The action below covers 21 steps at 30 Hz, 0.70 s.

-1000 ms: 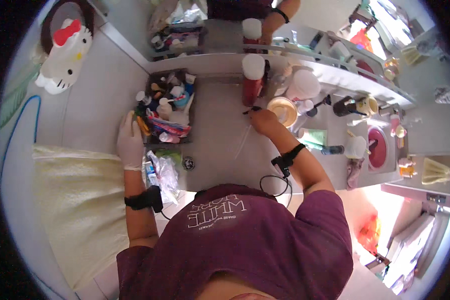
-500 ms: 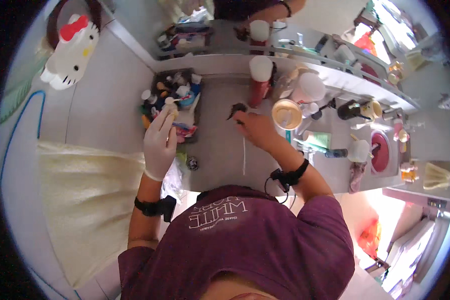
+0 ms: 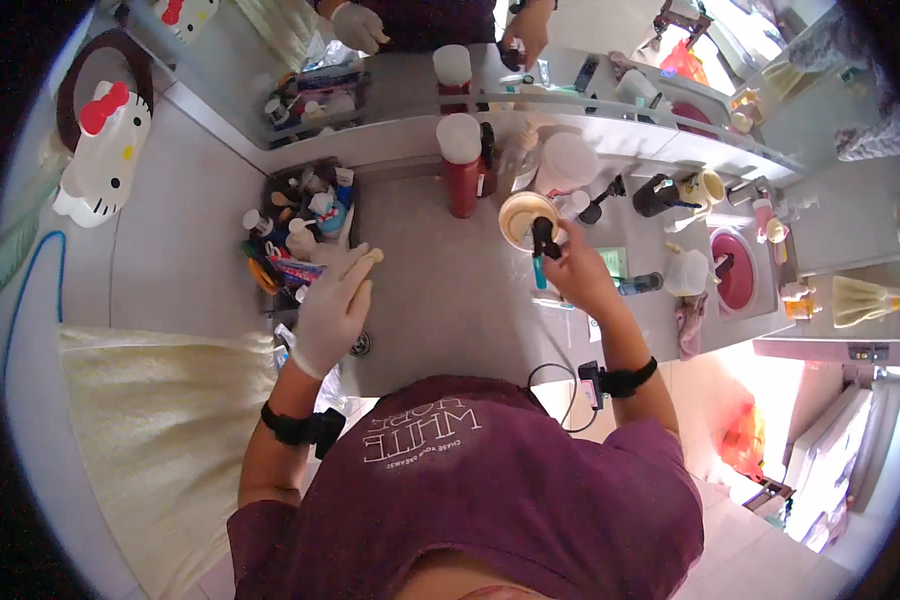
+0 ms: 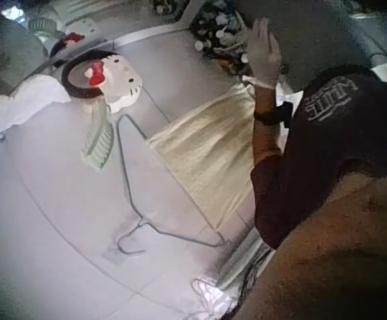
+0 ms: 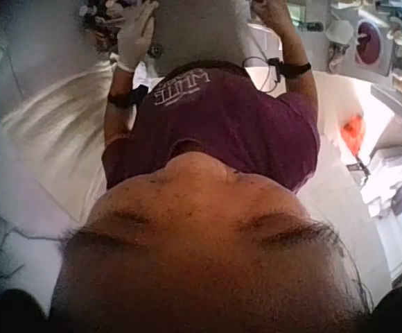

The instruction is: Organizing and cleaning a bathroom counter by moving toiletries and wiping the surface.

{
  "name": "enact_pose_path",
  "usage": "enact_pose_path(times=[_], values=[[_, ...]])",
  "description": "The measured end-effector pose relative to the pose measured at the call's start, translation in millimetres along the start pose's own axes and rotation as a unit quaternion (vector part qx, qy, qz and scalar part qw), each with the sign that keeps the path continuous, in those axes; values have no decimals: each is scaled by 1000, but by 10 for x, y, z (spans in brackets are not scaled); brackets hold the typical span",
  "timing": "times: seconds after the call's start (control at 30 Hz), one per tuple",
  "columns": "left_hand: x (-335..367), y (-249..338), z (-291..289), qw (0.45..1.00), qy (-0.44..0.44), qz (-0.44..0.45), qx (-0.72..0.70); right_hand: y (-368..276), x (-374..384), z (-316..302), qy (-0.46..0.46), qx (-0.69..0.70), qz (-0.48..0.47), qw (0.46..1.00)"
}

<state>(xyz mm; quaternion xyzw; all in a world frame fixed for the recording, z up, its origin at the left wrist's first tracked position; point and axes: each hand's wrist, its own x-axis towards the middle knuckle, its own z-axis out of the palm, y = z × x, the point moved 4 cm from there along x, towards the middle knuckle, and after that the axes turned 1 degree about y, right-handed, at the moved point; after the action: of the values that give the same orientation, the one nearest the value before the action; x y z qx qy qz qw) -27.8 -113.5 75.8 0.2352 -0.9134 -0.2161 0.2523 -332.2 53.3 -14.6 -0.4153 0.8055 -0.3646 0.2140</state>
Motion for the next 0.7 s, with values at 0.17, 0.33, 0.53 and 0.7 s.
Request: enact_pose_path(times=[0.17, 0.33, 0.53, 0.7], values=[[-38, -351, 954, 977, -100, -124, -144, 140, -95, -4, -67, -28, 15, 997], [229, -327, 1767, 873, -251, -316, -273, 167, -206, 328, -154, -21, 9, 988], [258, -545, 2250, 869, -240, -326, -283, 347, -196, 849, -157, -136, -160, 965], [-87, -619, 1702, 924, -289, -196, -159, 375, 20, 649, -57, -82, -116, 988]])
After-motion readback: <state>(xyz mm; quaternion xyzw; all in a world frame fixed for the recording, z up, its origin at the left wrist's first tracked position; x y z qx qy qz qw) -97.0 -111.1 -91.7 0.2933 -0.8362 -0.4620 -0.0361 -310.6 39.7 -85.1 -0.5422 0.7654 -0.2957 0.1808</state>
